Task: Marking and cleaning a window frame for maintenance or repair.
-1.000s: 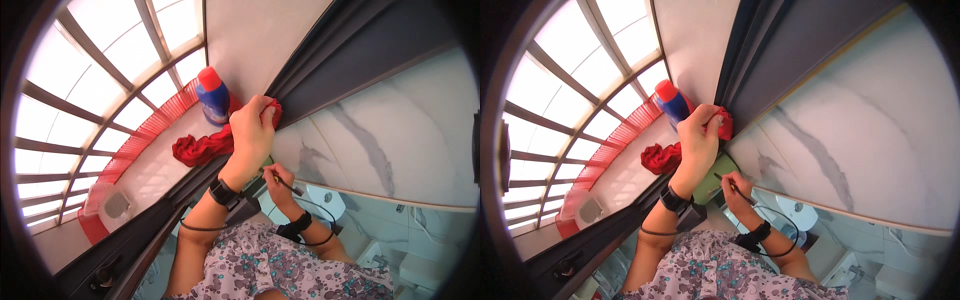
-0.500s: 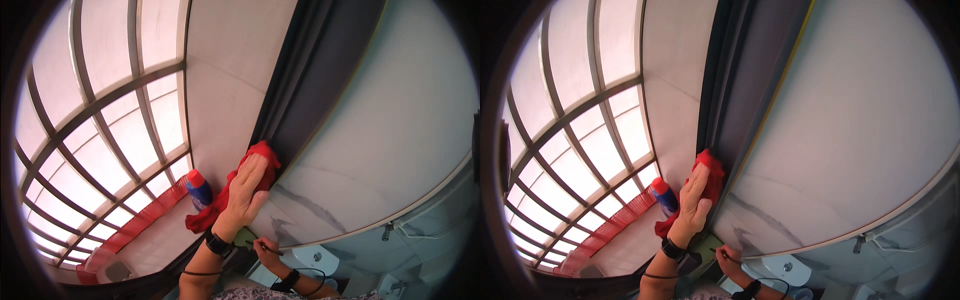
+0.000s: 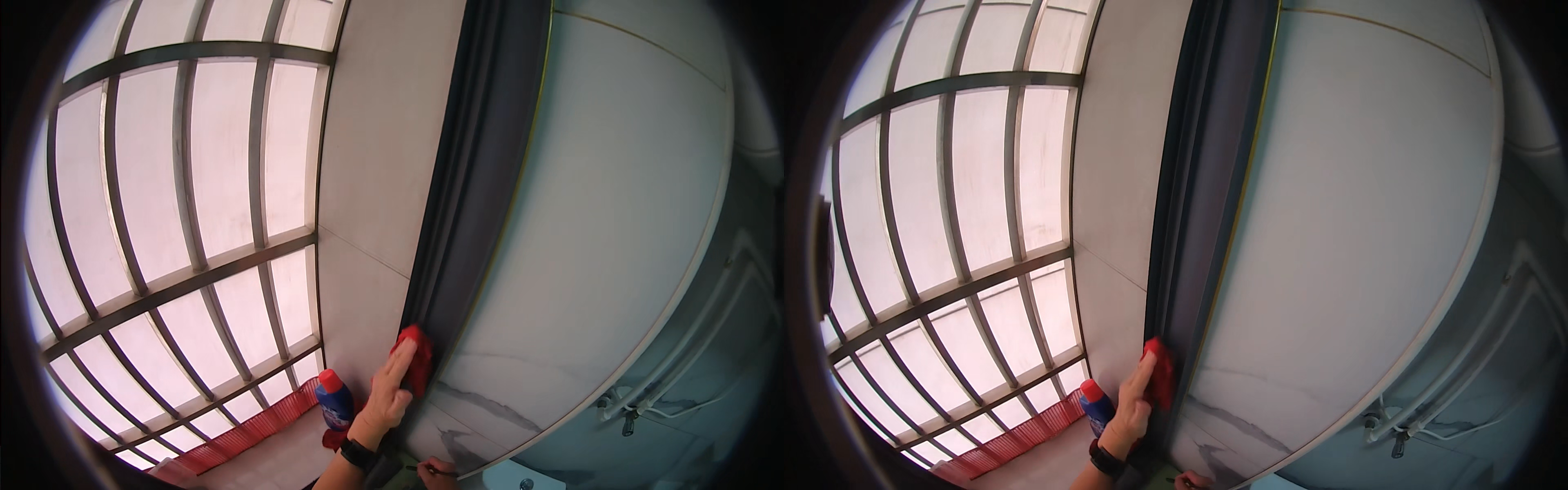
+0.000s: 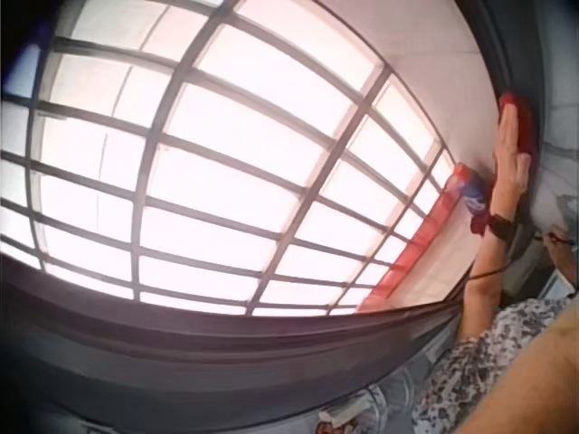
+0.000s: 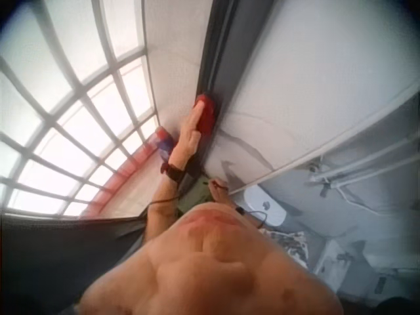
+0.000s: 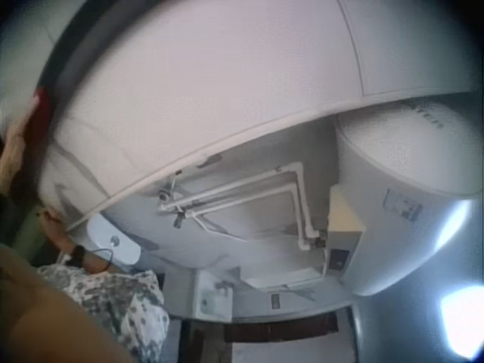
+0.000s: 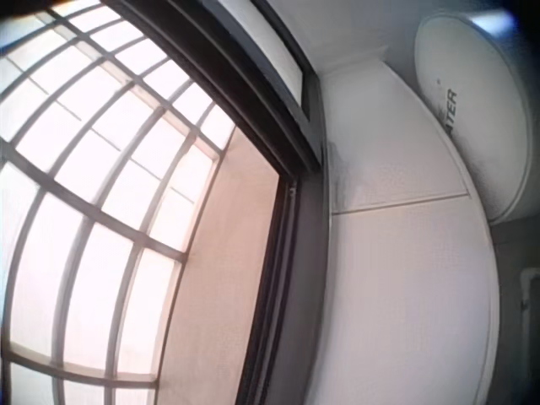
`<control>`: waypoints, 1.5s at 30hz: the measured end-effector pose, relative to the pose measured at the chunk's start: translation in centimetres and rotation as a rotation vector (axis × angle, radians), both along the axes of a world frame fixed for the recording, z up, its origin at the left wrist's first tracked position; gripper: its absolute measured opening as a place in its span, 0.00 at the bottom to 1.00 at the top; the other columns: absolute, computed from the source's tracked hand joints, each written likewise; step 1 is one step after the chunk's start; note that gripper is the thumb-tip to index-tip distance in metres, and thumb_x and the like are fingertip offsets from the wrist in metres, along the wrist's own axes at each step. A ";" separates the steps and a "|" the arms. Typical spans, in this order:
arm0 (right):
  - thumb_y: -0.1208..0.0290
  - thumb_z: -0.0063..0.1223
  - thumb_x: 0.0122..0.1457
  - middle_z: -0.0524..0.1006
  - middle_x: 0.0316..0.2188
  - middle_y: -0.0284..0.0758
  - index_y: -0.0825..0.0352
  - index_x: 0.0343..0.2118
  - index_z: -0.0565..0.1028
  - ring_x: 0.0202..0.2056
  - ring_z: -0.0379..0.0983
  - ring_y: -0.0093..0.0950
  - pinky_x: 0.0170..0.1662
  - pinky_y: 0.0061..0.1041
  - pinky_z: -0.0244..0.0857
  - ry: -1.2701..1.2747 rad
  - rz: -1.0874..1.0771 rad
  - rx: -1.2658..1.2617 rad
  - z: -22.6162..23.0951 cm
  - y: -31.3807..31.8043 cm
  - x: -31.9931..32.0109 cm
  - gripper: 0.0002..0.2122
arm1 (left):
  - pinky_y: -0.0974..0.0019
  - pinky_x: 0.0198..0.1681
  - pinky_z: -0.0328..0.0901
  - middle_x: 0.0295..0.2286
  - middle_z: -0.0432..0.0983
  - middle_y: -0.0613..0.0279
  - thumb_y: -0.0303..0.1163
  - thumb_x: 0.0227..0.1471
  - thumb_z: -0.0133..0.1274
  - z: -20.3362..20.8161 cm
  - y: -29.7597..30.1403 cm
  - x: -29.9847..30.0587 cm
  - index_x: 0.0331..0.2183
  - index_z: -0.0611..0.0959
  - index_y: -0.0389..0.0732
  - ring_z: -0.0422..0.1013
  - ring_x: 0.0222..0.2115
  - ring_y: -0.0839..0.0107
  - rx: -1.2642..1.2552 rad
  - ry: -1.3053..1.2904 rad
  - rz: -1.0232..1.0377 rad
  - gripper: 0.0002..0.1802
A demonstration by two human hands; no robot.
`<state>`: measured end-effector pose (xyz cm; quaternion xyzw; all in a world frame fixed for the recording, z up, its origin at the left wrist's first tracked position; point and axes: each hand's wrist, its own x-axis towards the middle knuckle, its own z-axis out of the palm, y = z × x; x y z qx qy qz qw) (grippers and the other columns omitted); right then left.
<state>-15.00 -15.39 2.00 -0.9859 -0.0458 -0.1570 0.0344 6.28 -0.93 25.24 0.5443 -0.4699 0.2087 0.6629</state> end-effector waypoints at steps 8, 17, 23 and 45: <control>0.68 0.56 0.51 0.75 0.22 0.41 0.62 0.27 0.77 0.26 0.73 0.38 0.31 0.36 0.67 -0.163 -0.206 0.788 4.7 3.2 2.0 0.05 | 0.52 0.62 0.51 0.57 0.61 0.38 0.66 0.58 0.25 4.0 -0.5 -0.8 0.57 0.66 0.29 0.57 0.59 0.45 -0.045 -0.078 0.070 0.49; 0.72 0.53 0.59 0.74 0.18 0.30 0.67 0.25 0.73 0.21 0.68 0.17 0.26 0.20 0.62 0.006 -0.143 0.862 3.9 1.4 1.8 0.07 | 0.55 0.61 0.54 0.51 0.70 0.40 0.50 0.62 0.36 -9.1 -1.7 -2.5 0.52 0.73 0.27 0.64 0.56 0.47 -0.131 0.203 0.191 0.34; 0.75 0.53 0.58 0.75 0.19 0.33 0.71 0.27 0.74 0.23 0.72 0.18 0.27 0.21 0.64 0.090 -0.169 0.927 2.7 1.3 1.4 0.05 | 0.68 0.52 0.60 0.45 0.74 0.49 0.33 0.61 0.39 -15.2 -1.8 -3.0 0.48 0.74 0.27 0.70 0.46 0.65 -0.323 0.526 0.091 0.21; 0.76 0.51 0.57 0.77 0.19 0.34 0.72 0.29 0.74 0.22 0.74 0.20 0.26 0.19 0.64 0.248 -0.154 0.999 3.2 3.4 1.8 0.05 | 0.55 0.42 0.61 0.29 0.63 0.46 0.22 0.41 0.47 -24.1 0.2 -3.5 0.32 0.68 0.33 0.64 0.36 0.47 0.365 0.432 0.144 0.11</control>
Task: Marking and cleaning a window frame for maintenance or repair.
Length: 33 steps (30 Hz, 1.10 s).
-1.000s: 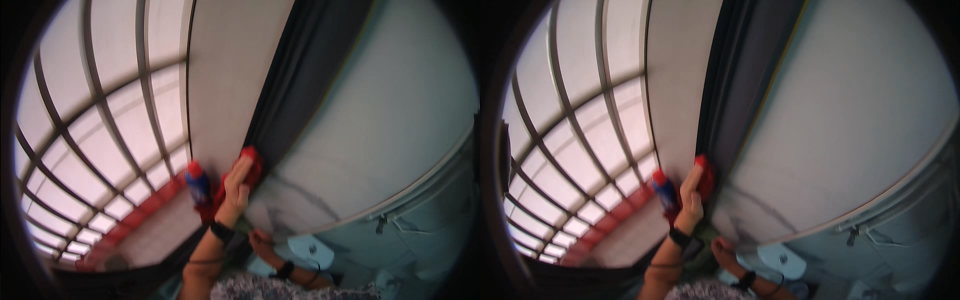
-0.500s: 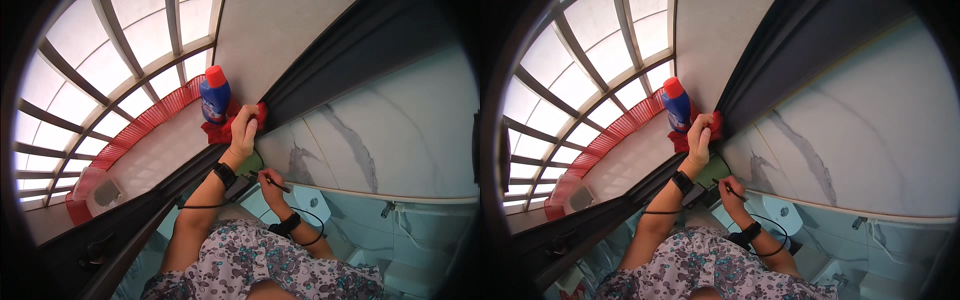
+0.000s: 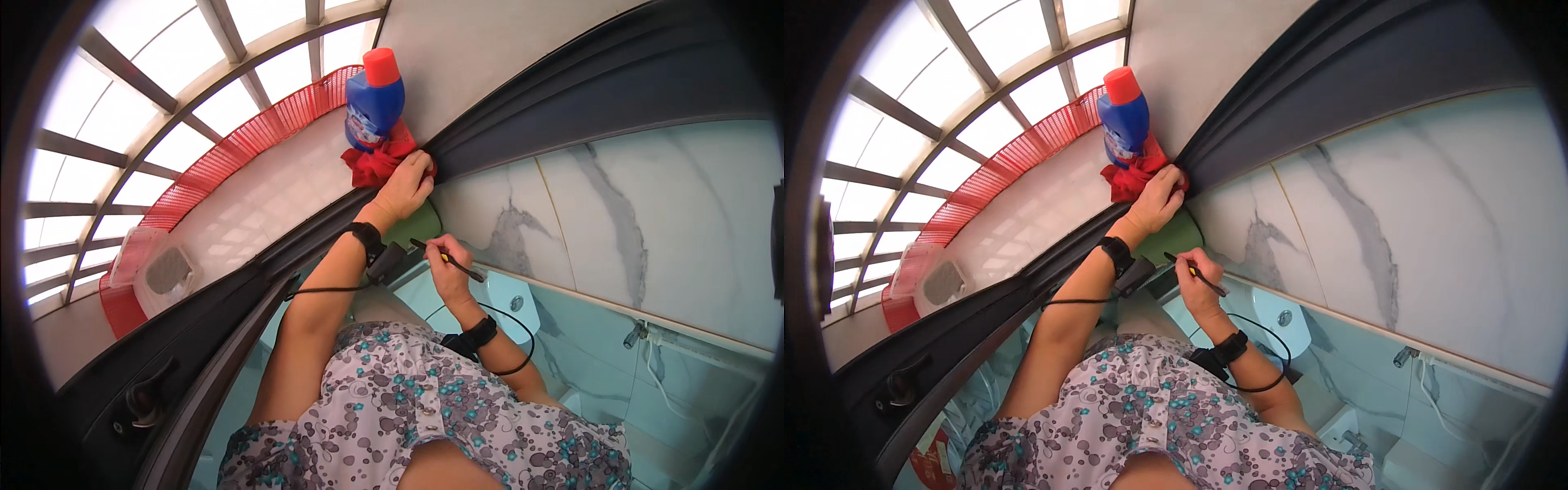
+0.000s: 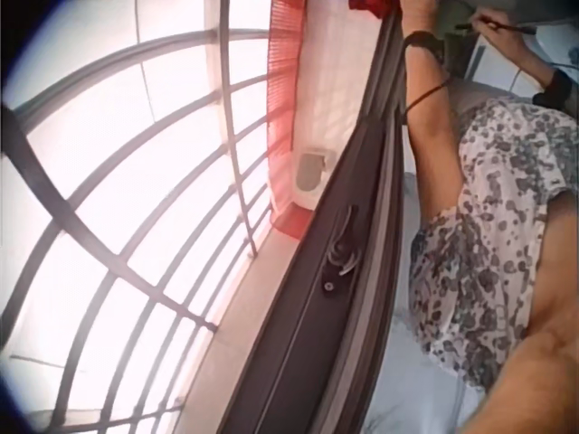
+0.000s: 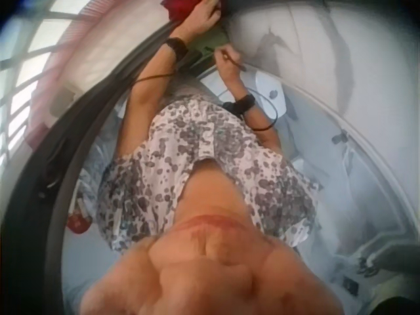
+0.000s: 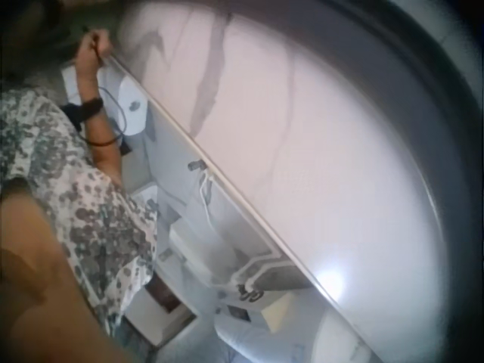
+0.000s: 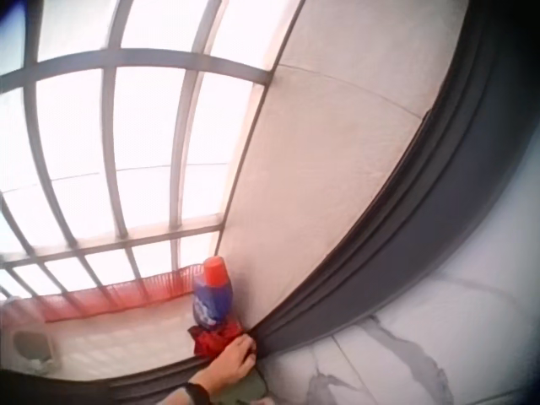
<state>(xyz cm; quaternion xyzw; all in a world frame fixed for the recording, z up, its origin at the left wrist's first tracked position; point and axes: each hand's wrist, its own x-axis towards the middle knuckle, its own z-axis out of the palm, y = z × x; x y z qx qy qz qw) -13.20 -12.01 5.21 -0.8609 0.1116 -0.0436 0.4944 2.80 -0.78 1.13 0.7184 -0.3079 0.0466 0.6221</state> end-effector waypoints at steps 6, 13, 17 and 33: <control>0.76 0.51 0.58 0.77 0.18 0.34 0.72 0.29 0.75 0.21 0.72 0.18 0.25 0.18 0.63 0.044 0.006 -0.006 -0.3 -0.4 -0.7 0.05 | 0.52 0.49 0.63 0.38 0.67 0.42 0.17 0.37 0.46 -3.5 0.4 -0.3 0.39 0.68 0.31 0.65 0.44 0.44 0.243 -0.028 -0.034 0.21; 0.76 0.50 0.58 0.77 0.19 0.33 0.72 0.29 0.74 0.21 0.71 0.17 0.25 0.17 0.61 0.033 0.046 0.014 -0.9 -0.2 -0.3 0.05 | 0.53 0.49 0.66 0.42 0.69 0.43 0.16 0.39 0.48 -4.4 0.3 -1.8 0.41 0.71 0.31 0.66 0.46 0.45 0.429 -0.021 0.034 0.21; 0.76 0.50 0.57 0.78 0.20 0.34 0.72 0.29 0.74 0.22 0.72 0.17 0.25 0.17 0.62 0.048 0.057 0.028 -0.2 0.3 -0.2 0.05 | 0.54 0.53 0.63 0.47 0.69 0.41 0.15 0.38 0.47 -5.4 2.7 -1.9 0.43 0.72 0.31 0.64 0.50 0.45 0.518 0.036 0.247 0.23; 0.78 0.53 0.55 0.78 0.19 0.36 0.71 0.27 0.75 0.22 0.76 0.22 0.27 0.22 0.67 0.064 0.081 0.047 -1.6 0.5 -0.2 0.03 | 0.56 0.45 0.64 0.36 0.72 0.56 0.21 0.43 0.52 -4.8 1.4 -1.4 0.36 0.83 0.40 0.67 0.39 0.55 0.382 -0.059 0.411 0.14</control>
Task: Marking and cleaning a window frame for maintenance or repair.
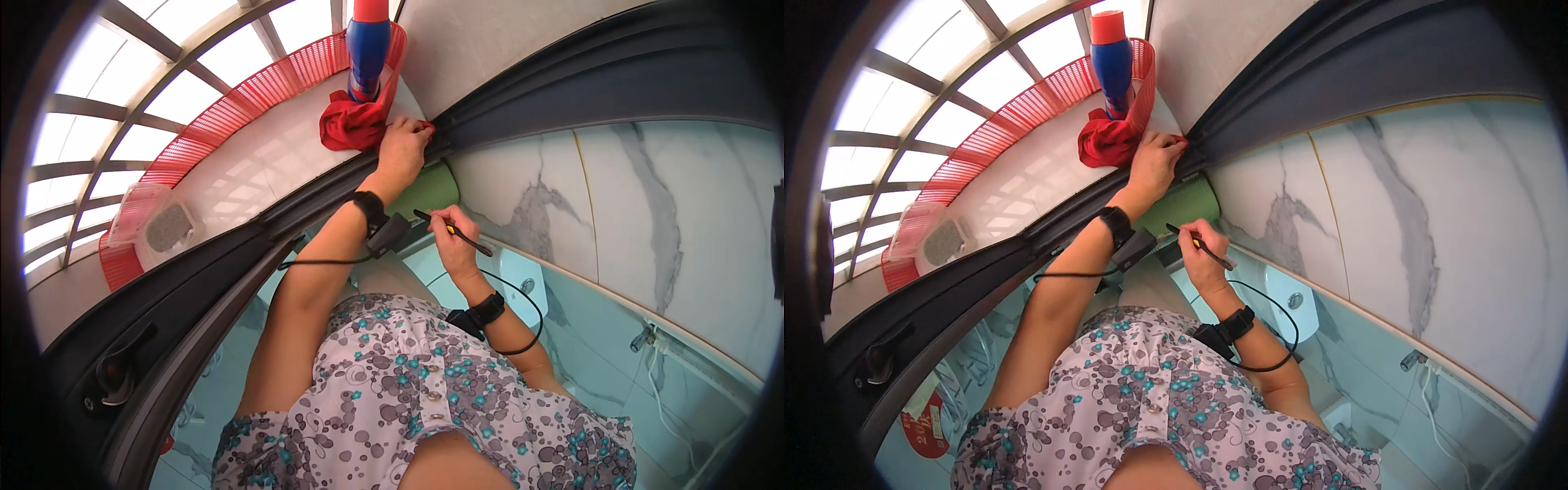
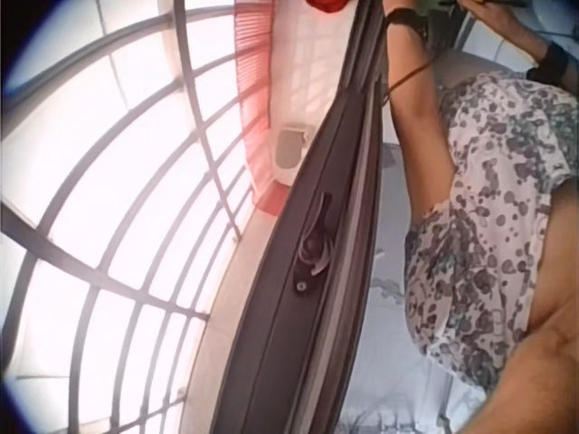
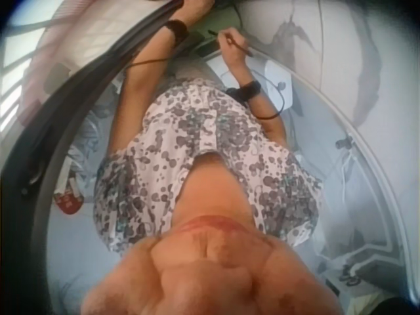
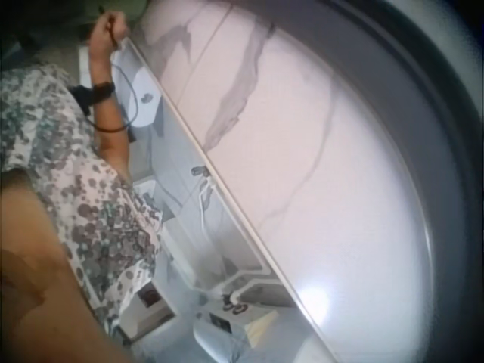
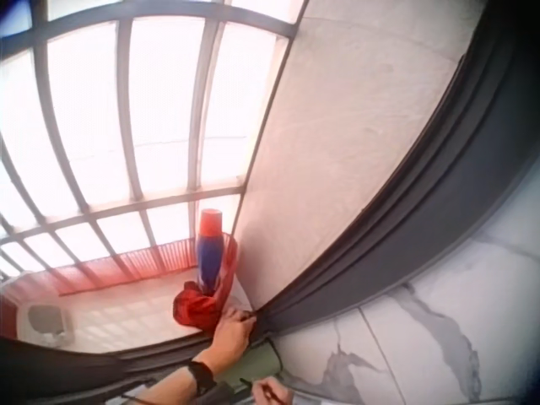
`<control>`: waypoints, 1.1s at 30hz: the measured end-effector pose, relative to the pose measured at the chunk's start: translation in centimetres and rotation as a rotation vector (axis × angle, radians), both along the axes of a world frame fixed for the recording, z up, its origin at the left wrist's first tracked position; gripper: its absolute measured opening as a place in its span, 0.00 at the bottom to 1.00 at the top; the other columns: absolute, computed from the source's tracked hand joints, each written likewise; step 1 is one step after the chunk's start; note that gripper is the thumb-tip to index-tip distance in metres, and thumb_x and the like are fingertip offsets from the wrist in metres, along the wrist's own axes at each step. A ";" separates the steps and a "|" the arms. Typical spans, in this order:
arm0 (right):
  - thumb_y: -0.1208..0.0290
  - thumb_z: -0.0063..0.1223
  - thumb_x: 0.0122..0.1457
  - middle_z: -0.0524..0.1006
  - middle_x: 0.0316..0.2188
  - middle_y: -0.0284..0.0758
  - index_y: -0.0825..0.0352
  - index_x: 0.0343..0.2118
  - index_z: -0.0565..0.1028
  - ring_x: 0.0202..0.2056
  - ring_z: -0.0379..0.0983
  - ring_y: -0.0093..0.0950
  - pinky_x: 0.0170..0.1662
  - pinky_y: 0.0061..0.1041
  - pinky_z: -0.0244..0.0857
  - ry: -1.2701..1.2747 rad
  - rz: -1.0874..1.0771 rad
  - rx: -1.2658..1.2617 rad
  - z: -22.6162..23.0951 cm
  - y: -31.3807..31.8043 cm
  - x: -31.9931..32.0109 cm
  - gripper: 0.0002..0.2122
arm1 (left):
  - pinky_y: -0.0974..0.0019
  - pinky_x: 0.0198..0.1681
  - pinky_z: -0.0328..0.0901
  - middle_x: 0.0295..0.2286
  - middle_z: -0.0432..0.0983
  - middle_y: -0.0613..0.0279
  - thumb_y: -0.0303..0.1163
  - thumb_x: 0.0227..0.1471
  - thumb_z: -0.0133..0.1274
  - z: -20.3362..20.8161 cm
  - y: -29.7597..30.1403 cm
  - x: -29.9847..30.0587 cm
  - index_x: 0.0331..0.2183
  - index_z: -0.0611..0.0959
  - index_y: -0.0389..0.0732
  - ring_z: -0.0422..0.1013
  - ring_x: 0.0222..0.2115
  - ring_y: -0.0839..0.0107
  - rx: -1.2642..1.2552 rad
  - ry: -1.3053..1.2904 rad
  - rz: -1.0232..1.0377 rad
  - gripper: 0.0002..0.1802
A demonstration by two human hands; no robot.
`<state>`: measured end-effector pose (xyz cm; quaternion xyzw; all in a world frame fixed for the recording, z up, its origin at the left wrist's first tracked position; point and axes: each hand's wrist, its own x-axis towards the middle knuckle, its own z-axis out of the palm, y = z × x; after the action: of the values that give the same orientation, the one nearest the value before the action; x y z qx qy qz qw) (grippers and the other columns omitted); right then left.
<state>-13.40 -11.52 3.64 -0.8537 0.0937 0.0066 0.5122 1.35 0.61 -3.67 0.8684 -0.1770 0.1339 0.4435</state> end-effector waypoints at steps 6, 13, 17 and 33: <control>0.78 0.53 0.55 0.78 0.19 0.36 0.71 0.28 0.75 0.22 0.75 0.23 0.27 0.22 0.67 0.062 -0.053 0.028 0.6 -0.8 -0.3 0.02 | 0.58 0.46 0.62 0.35 0.69 0.59 0.24 0.44 0.53 -1.4 -1.5 0.8 0.41 0.85 0.45 0.64 0.42 0.58 0.146 0.144 0.023 0.19; 0.78 0.53 0.55 0.77 0.19 0.36 0.71 0.28 0.74 0.22 0.75 0.22 0.27 0.22 0.66 0.004 -0.037 0.027 0.0 -0.7 -0.3 0.03 | 0.56 0.51 0.61 0.38 0.69 0.53 0.23 0.42 0.53 -0.1 -1.5 1.0 0.40 0.85 0.49 0.64 0.46 0.55 0.325 0.213 0.040 0.21; 0.78 0.53 0.56 0.77 0.18 0.36 0.71 0.28 0.74 0.22 0.75 0.22 0.27 0.21 0.66 0.028 -0.056 0.046 1.0 -0.5 0.6 0.03 | 0.56 0.50 0.63 0.40 0.69 0.52 0.26 0.41 0.53 1.0 0.3 0.0 0.39 0.86 0.50 0.65 0.46 0.55 0.499 0.257 0.047 0.19; 0.77 0.53 0.56 0.75 0.18 0.35 0.72 0.27 0.74 0.20 0.72 0.21 0.25 0.21 0.63 -0.048 -0.106 0.066 0.7 0.2 2.9 0.04 | 0.51 0.44 0.65 0.37 0.72 0.56 0.31 0.41 0.62 1.9 9.7 -3.9 0.30 0.83 0.42 0.67 0.44 0.55 0.269 0.352 0.397 0.09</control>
<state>-10.47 -11.34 4.37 -0.8301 0.1261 -0.0381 0.5419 -2.59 10.32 -1.75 0.9469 0.0595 0.0408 0.3134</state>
